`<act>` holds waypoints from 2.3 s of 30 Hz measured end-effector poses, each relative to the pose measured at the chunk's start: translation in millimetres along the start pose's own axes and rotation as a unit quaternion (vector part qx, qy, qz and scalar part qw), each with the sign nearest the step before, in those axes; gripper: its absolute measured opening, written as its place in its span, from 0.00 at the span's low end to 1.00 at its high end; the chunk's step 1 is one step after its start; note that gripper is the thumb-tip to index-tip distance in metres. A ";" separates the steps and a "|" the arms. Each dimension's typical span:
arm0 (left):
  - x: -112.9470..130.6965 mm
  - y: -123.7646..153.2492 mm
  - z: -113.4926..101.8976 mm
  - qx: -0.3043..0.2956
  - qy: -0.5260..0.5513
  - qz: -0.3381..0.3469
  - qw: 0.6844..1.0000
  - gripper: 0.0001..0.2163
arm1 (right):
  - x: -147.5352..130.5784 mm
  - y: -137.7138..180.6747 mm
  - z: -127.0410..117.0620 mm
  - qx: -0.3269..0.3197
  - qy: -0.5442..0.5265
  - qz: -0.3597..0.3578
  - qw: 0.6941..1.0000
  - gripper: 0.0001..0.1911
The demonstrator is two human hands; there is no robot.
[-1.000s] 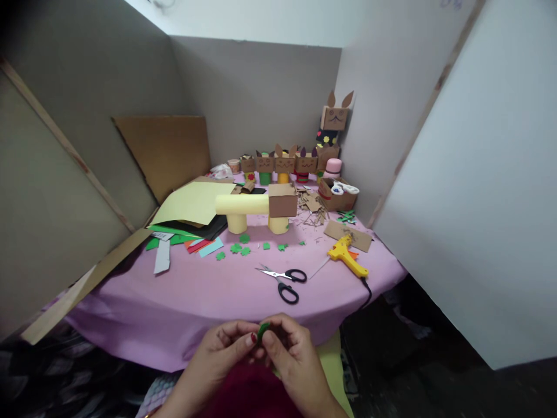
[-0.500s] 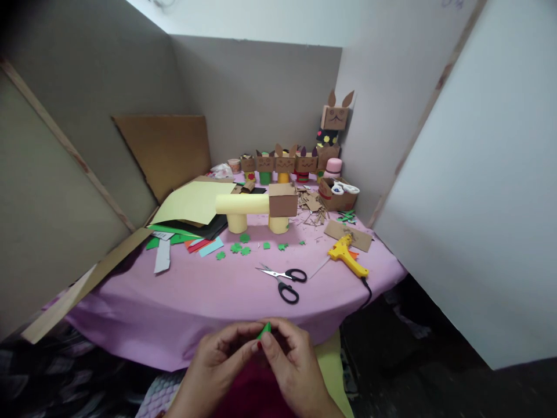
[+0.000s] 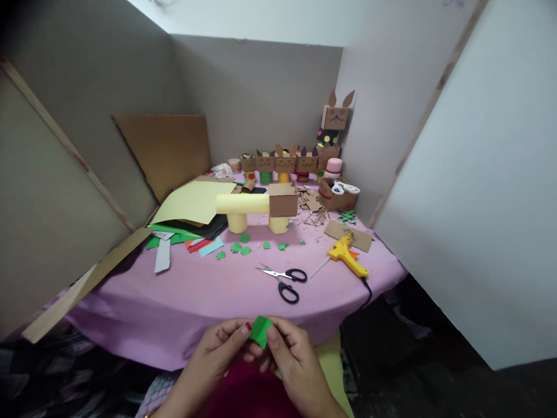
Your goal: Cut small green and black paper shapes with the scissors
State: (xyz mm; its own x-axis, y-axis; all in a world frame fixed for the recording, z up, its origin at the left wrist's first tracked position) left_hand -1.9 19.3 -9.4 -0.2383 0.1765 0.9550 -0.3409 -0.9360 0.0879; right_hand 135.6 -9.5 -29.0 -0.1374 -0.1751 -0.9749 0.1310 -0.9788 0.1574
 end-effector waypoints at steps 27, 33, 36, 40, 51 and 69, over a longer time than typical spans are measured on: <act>-9.2 1.0 -4.8 -0.001 0.130 -0.047 0.990 0.11 | 1.8 -1.4 0.2 0.032 -0.102 0.033 0.994 0.18; -9.8 0.3 -5.5 -0.004 0.145 -0.039 0.989 0.11 | -1.0 0.1 -3.7 0.095 -0.075 0.007 0.993 0.15; -5.5 0.5 -2.9 -0.010 0.147 -0.036 0.988 0.10 | -2.0 0.0 -5.0 0.105 -0.057 -0.016 0.993 0.11; -0.7 2.0 -0.1 0.000 0.149 -0.043 0.988 0.09 | -0.9 -1.0 -6.3 0.109 -0.037 -0.048 0.992 0.07; -5.5 0.3 -2.0 -0.009 0.135 -0.039 0.990 0.14 | -3.6 0.1 -5.0 0.108 -0.036 -0.064 0.991 0.05; -5.8 0.8 0.2 -0.058 0.111 -0.024 0.992 0.12 | -2.4 -2.3 -5.5 0.082 -0.076 -0.033 0.993 0.07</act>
State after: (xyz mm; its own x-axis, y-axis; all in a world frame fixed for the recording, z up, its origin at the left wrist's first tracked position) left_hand -0.7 17.5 -14.8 -0.4089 0.2956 0.8634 -0.4563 -0.8855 0.0871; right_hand 141.0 -6.2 -27.9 -0.2893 -0.1115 -0.9507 -0.0431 -0.9907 0.1293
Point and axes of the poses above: each hand's wrist, its own y-axis away from the middle knuckle, its own z-axis out of the palm, x = y × z, the point moved 1 cm from there along -y, towards the middle knuckle, and after that the axes turned 10 degrees about z, right-handed, at the moved point
